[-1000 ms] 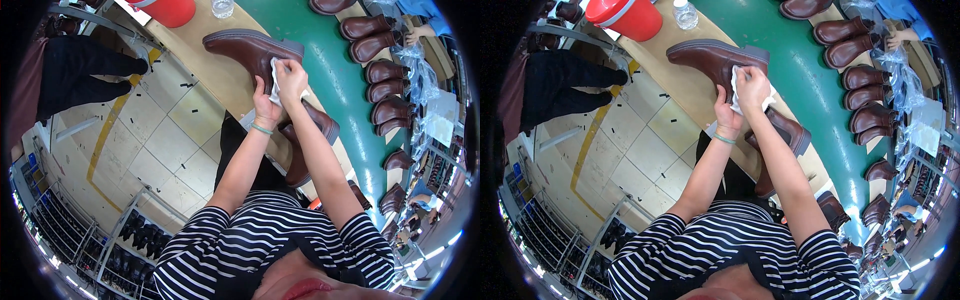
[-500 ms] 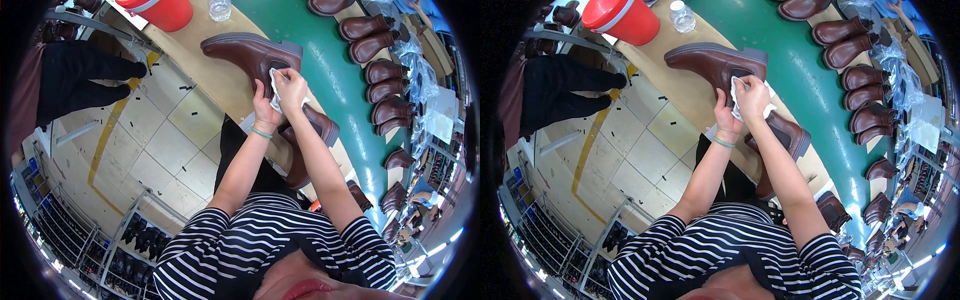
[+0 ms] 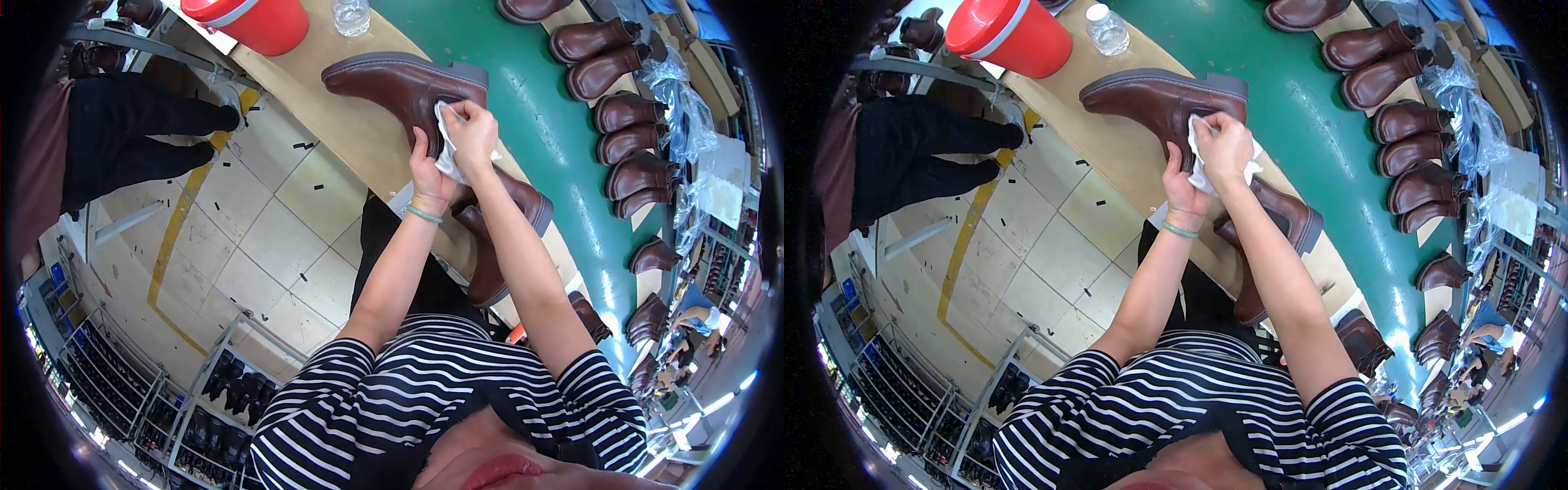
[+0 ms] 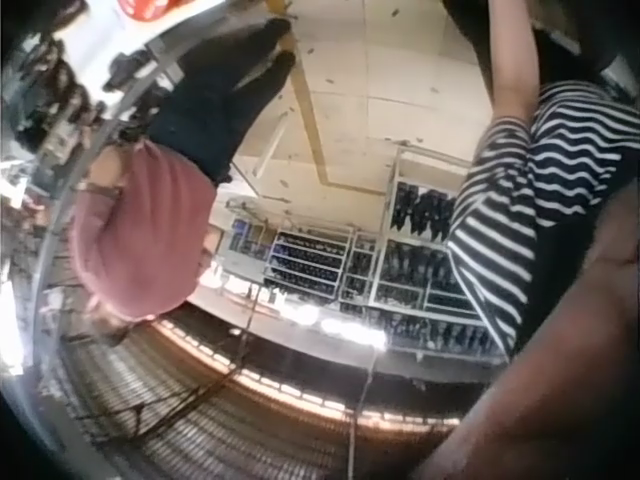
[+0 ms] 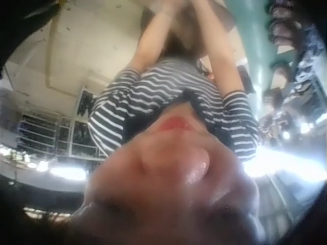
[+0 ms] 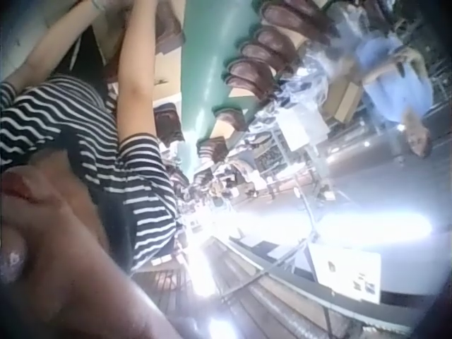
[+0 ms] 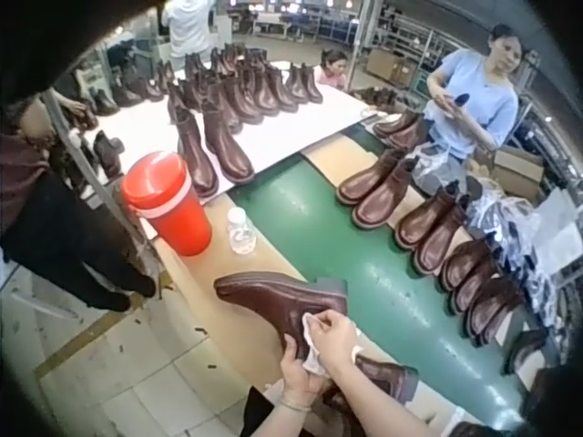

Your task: The recorder is polishing and cleaning boots on a factory assembly line.

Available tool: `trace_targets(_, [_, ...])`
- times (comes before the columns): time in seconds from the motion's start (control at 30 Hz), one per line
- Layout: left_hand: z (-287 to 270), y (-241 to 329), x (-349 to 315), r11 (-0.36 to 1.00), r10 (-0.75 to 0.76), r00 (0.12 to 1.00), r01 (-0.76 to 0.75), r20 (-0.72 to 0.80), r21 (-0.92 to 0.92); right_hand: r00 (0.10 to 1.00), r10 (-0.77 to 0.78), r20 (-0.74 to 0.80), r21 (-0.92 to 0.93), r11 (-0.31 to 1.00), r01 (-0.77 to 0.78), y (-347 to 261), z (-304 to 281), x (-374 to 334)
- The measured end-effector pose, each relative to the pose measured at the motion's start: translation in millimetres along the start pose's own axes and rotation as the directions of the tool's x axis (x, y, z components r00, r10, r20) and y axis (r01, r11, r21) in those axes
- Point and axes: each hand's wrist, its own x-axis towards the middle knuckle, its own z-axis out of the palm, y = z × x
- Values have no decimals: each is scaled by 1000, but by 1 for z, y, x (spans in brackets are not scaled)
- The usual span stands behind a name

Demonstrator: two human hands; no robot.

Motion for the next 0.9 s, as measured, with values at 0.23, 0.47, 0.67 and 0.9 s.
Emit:
trace_targets(0.23, [2, -3, 6, 1000, 23, 1000, -22, -6, 15, 999, -8, -35, 59, 998, 10, -4, 3, 7])
trace_targets(0.47, [7, 1, 3, 998, 38, 999, -37, -7, 50, 999, -38, -15, 30, 999, 39, -8, 1, 9])
trace_targets(0.67, [-1, 0, 2, 997, 19, 1000, -18, -6, 78, 998, -49, 41, -14, 999, 49, -5, -5, 2])
trace_targets(0.9, [-3, 4, 4, 996, 40, 998, -43, 37, 80, 996, -70, 60, -9, 997, 70, -5, 1, 1])
